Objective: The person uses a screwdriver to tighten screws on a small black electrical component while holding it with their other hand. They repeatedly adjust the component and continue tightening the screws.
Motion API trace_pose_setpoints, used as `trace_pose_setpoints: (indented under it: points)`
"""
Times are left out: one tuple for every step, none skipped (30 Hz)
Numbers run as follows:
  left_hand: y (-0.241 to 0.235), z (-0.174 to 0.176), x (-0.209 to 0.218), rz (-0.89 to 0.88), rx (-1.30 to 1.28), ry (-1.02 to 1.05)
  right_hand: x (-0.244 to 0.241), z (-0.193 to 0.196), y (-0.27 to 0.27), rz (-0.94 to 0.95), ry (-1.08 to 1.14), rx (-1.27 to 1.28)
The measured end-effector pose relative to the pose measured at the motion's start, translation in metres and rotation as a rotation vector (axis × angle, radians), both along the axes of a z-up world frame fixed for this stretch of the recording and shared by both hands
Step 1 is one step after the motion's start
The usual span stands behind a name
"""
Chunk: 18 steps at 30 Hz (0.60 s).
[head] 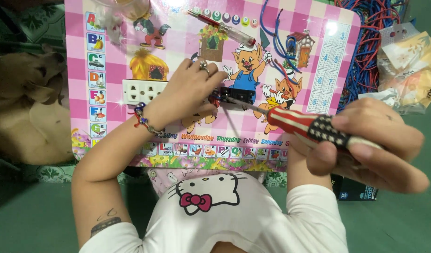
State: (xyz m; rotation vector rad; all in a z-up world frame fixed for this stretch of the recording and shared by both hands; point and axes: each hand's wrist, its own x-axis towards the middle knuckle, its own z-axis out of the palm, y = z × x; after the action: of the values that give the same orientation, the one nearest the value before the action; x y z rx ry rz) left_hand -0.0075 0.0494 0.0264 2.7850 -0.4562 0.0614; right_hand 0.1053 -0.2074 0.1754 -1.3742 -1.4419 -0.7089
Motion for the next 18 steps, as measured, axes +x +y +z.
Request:
trace_pose_setpoints:
  points:
    - [0.004,-0.006,0.002,-0.004,0.006,0.032,0.002,0.000,0.005,0.025,-0.014,-0.004]
    - [0.008,-0.012,0.004,-0.007,0.012,0.063,0.004,0.001,0.010,0.051,-0.028,-0.008]
    - [0.010,-0.016,0.005,-0.005,0.009,0.064,0.005,0.001,0.013,0.053,-0.027,-0.010]
    - [0.011,-0.020,0.006,-0.017,0.002,0.090,0.006,0.001,0.015,0.078,-0.041,-0.014]
    - [0.011,-0.025,0.007,-0.030,-0.007,0.114,0.007,0.001,0.017,0.103,-0.055,-0.019]
    - [0.011,-0.027,0.007,-0.028,-0.011,0.115,0.007,0.001,0.017,0.104,-0.054,-0.022]
    - [0.011,-0.029,0.008,-0.032,-0.007,0.135,0.007,0.001,0.018,0.103,-0.046,-0.047]
    - [0.011,-0.030,0.008,-0.035,-0.004,0.155,0.007,0.001,0.018,0.101,-0.037,-0.073]
    - [0.011,-0.031,0.007,-0.034,-0.005,0.155,0.009,0.001,0.013,0.102,-0.037,-0.074]
    - [0.010,-0.032,0.007,-0.034,0.012,0.125,0.011,0.001,0.009,0.141,-0.051,-0.158]
    - [0.010,-0.032,0.007,-0.036,0.029,0.095,0.014,0.002,0.004,0.178,-0.065,-0.242]
    - [0.010,-0.031,0.007,-0.036,0.028,0.096,0.014,0.003,0.003,0.177,-0.064,-0.244]
    - [0.010,-0.031,0.007,-0.034,0.022,0.103,0.013,0.003,0.002,0.172,-0.076,-0.252]
    - [0.010,-0.030,0.007,-0.033,0.017,0.109,0.013,0.003,0.000,0.167,-0.088,-0.260]
    - [0.010,-0.029,0.007,-0.032,0.017,0.107,0.012,0.003,0.003,0.168,-0.091,-0.260]
    - [0.010,-0.029,0.007,-0.032,0.008,0.107,0.012,0.003,0.007,0.163,-0.098,-0.226]
    - [0.011,-0.028,0.007,-0.031,-0.001,0.108,0.011,0.003,0.010,0.160,-0.105,-0.191]
    - [0.011,-0.027,0.007,-0.030,-0.001,0.105,0.013,0.001,0.012,0.161,-0.108,-0.191]
